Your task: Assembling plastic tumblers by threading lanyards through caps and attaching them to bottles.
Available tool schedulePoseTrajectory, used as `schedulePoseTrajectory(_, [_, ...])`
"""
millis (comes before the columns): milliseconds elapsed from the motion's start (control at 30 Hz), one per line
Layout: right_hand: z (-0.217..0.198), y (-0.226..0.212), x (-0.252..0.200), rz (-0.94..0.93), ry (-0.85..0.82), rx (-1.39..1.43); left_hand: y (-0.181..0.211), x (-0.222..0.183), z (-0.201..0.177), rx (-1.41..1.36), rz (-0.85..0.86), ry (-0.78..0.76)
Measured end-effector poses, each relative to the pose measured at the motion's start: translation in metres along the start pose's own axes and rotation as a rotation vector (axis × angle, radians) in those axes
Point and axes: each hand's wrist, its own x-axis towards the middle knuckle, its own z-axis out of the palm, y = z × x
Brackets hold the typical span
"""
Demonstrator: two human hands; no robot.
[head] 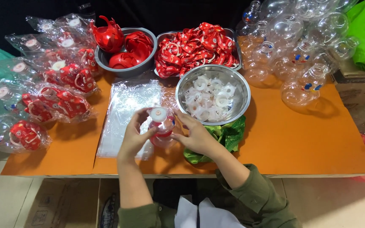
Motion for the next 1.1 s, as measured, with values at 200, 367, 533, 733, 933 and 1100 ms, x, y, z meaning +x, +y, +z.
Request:
schedulePoseTrajectory(200, [0.001, -0.03, 0.0, 0.037, -0.05, -0.091, 0.006, 0.025, -0.006, 0.004, -0.004, -0.058])
schedulePoseTrajectory(367, [0.017, -0.015, -0.006, 0.08, -0.051, -0.179, -0.042, 0.035, -0.004, 0.042, -0.028, 0.113])
schedulePoseTrajectory(533, [0.027, -0.036, -0.019, 0.117, -0.107, -0.283, -0.052, 0.042, 0.016, -0.067, -0.076, 0.284])
schedulePoseTrajectory(733, [0.03, -0.058, -0.022, 0.108, -0.154, -0.361, -0.051, 0.058, 0.014, 0.013, 0.094, 0.367])
schedulePoseTrajectory(933, [0.041, -0.057, -0.023, 0.064, -0.214, -0.512, -0.074, 0.063, 0.005, 0.039, 0.189, 0.575])
schedulePoseTrajectory(1100, [0.041, -0.047, -0.023, 0.087, -0.278, -0.576, -0.065, 0.052, 0.003, 0.01, 0.154, 0.698])
